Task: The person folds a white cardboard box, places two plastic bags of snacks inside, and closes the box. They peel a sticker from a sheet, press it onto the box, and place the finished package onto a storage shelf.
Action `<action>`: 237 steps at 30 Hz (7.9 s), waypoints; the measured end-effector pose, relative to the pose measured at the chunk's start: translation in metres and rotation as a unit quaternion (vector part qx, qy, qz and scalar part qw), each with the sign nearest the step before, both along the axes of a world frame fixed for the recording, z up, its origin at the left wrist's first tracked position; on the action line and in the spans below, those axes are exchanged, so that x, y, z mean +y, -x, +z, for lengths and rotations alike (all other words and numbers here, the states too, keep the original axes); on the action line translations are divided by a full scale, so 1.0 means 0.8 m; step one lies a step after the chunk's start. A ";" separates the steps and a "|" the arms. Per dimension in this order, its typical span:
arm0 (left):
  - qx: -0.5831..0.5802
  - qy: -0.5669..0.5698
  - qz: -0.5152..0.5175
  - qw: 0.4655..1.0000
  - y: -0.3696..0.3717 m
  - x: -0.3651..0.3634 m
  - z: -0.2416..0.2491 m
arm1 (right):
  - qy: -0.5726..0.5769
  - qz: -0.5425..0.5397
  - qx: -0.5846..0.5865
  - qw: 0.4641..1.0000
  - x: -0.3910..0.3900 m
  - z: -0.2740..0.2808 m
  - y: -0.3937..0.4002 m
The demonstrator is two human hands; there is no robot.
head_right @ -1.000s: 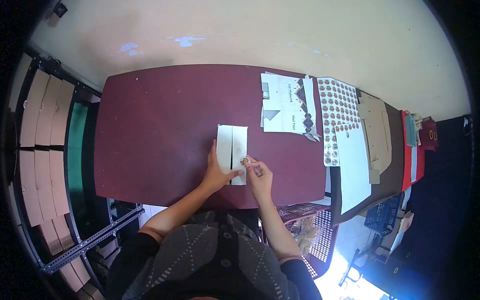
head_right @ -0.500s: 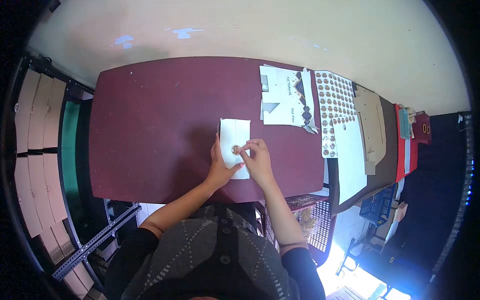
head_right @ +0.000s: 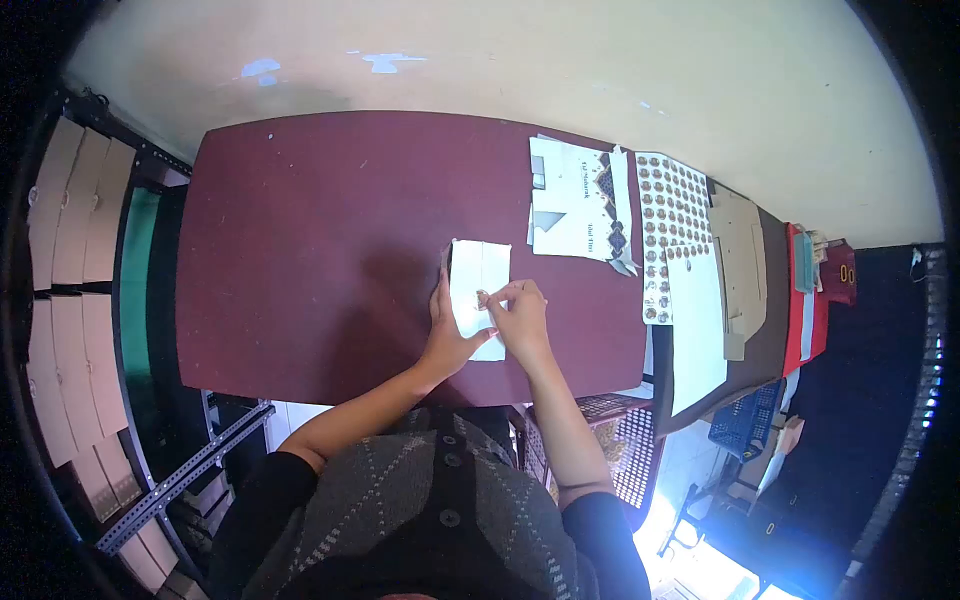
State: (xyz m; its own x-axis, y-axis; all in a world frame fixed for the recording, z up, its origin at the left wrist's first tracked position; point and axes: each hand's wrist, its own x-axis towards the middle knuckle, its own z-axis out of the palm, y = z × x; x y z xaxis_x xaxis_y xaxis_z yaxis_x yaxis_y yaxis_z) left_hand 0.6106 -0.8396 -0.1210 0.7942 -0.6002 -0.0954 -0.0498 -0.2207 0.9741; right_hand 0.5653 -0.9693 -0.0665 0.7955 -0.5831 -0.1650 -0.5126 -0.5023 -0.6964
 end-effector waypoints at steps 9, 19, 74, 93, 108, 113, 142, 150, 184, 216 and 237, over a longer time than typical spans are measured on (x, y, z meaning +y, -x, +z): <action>0.004 -0.011 0.009 1.000 0.002 0.000 -0.001 | -0.034 -0.101 0.032 0.994 0.015 -0.010 0.006; 0.006 -0.015 0.014 1.000 0.002 0.000 -0.004 | -0.020 -0.116 0.065 0.991 0.022 -0.008 0.003; 0.117 0.120 -0.228 0.959 0.016 0.050 -0.050 | -0.455 -0.229 -0.202 0.836 0.008 -0.078 0.169; 0.384 0.164 -0.444 0.793 0.156 -0.043 0.072 | -0.208 -0.378 -0.332 0.839 0.087 0.085 0.339; 0.321 -0.024 -0.691 0.647 0.468 0.040 0.090 | 0.027 -0.519 -0.317 0.794 0.323 0.108 0.597; 0.254 -0.122 -0.775 0.565 0.578 0.112 0.082 | 0.084 -0.624 -0.285 0.723 0.424 0.098 0.675; 0.136 -0.222 -0.964 -0.048 0.757 0.362 0.075 | 0.282 -0.930 -0.229 -0.046 0.671 0.093 0.608; 0.126 -0.220 -0.954 -0.162 0.743 0.461 0.096 | 0.406 -0.848 -0.295 -0.172 0.738 0.074 0.537; 0.148 0.241 -0.953 -0.114 0.776 0.935 0.109 | 0.422 -0.865 0.228 -0.145 1.225 0.072 0.526; -0.081 0.559 -0.800 -0.203 0.750 1.054 0.192 | 0.350 -0.924 0.151 -0.021 1.373 0.113 0.539; -0.129 0.539 -0.815 -0.170 0.764 1.081 0.200 | 0.265 -0.946 0.183 0.023 1.400 0.120 0.555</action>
